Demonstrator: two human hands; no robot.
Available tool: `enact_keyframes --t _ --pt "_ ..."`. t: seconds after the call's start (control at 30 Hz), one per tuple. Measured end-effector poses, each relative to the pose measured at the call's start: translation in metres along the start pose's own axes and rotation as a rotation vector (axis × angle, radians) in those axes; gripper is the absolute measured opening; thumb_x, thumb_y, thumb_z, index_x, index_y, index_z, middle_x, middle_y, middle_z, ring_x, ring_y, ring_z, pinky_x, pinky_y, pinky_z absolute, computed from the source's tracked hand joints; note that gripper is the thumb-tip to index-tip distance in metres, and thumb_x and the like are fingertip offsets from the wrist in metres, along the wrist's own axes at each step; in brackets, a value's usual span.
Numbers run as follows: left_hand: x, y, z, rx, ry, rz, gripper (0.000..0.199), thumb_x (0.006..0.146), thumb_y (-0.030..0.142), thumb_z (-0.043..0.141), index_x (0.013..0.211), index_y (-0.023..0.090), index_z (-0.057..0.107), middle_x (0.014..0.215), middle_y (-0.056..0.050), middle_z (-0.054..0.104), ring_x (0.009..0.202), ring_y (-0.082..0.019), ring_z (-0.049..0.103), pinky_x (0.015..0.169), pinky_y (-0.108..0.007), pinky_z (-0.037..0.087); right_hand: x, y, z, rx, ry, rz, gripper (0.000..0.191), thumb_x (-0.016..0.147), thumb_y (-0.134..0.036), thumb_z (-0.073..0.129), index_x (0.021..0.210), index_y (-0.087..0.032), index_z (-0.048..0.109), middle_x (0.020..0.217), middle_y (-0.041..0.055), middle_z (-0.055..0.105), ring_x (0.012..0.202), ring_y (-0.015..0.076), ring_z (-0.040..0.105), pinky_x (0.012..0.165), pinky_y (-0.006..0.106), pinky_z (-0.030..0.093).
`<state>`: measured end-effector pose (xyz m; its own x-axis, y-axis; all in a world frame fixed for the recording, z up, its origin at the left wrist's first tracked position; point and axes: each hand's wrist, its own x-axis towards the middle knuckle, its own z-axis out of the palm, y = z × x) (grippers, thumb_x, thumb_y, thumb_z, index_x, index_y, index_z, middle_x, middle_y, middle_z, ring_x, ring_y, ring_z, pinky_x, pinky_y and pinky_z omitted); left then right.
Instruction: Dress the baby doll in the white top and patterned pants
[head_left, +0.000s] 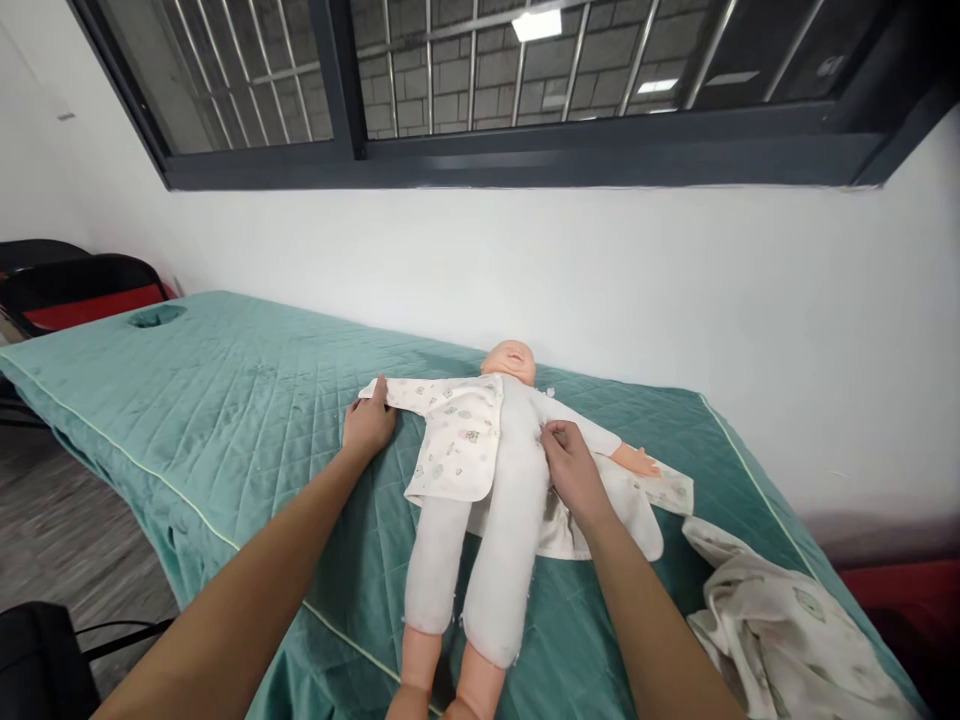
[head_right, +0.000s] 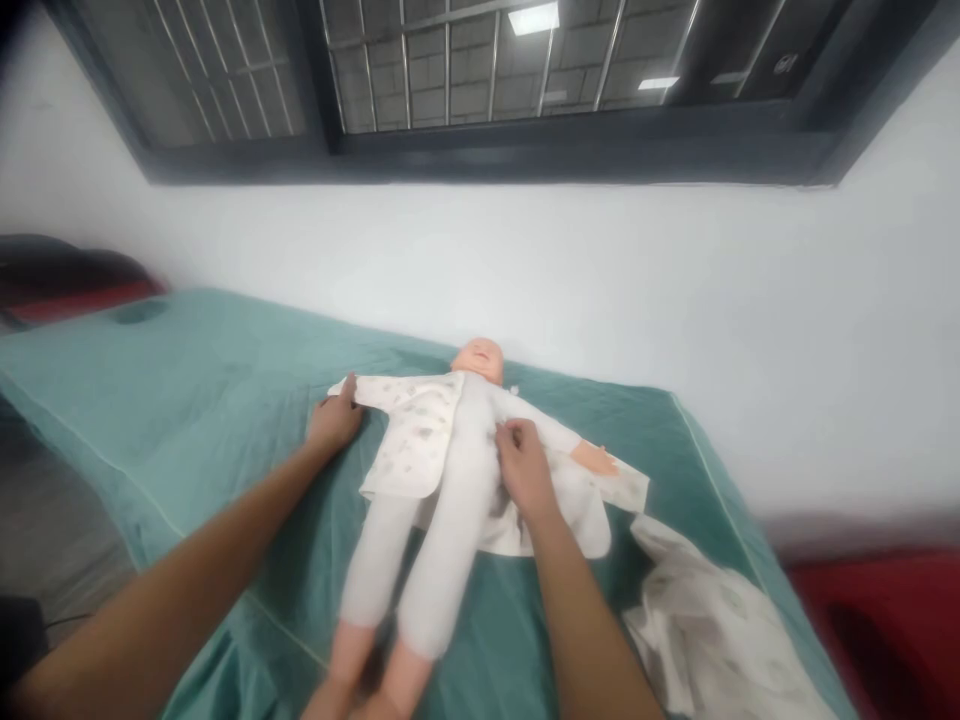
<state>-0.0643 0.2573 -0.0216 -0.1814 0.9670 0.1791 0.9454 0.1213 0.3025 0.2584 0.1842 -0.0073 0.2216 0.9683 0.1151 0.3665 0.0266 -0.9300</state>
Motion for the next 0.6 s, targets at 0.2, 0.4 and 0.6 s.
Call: enact_keyframes --t 0.2,0.4,0.6 --pt "0.007 -0.002 -0.001 -0.020 0.007 -0.029 0.066 0.090 0.025 0.041 0.155 0.016 0.028 0.135 -0.018 0.061 0.131 -0.032 0.053 0.112 -0.047 0.034 0.003 0.002 0.001 0.008 -0.007 -0.005 0.030 0.084 -0.052 0.051 0.096 -0.024 0.051 0.071 -0.0043 0.053 0.064 0.0165 0.047 0.063 0.030 0.035" --pt "-0.028 -0.007 -0.001 -0.117 0.203 -0.147 0.059 0.088 0.022 0.047 0.146 0.012 0.043 0.155 -0.022 0.036 0.142 -0.036 0.039 0.111 -0.048 0.037 0.003 0.002 0.000 0.033 -0.025 -0.022 0.030 0.083 -0.051 0.051 0.095 -0.024 0.050 0.068 -0.0053 0.053 0.061 0.0163 0.047 0.061 0.030 0.035" --pt "-0.112 -0.002 -0.005 -0.379 0.179 0.099 0.044 0.084 0.017 0.048 0.128 0.016 0.057 0.127 -0.012 0.063 0.121 -0.025 0.057 0.107 -0.041 0.043 0.003 0.002 -0.001 0.006 -0.029 -0.033 0.032 0.082 -0.052 0.051 0.097 -0.024 0.051 0.068 -0.0054 0.054 0.062 0.0173 0.049 0.064 0.030 0.036"
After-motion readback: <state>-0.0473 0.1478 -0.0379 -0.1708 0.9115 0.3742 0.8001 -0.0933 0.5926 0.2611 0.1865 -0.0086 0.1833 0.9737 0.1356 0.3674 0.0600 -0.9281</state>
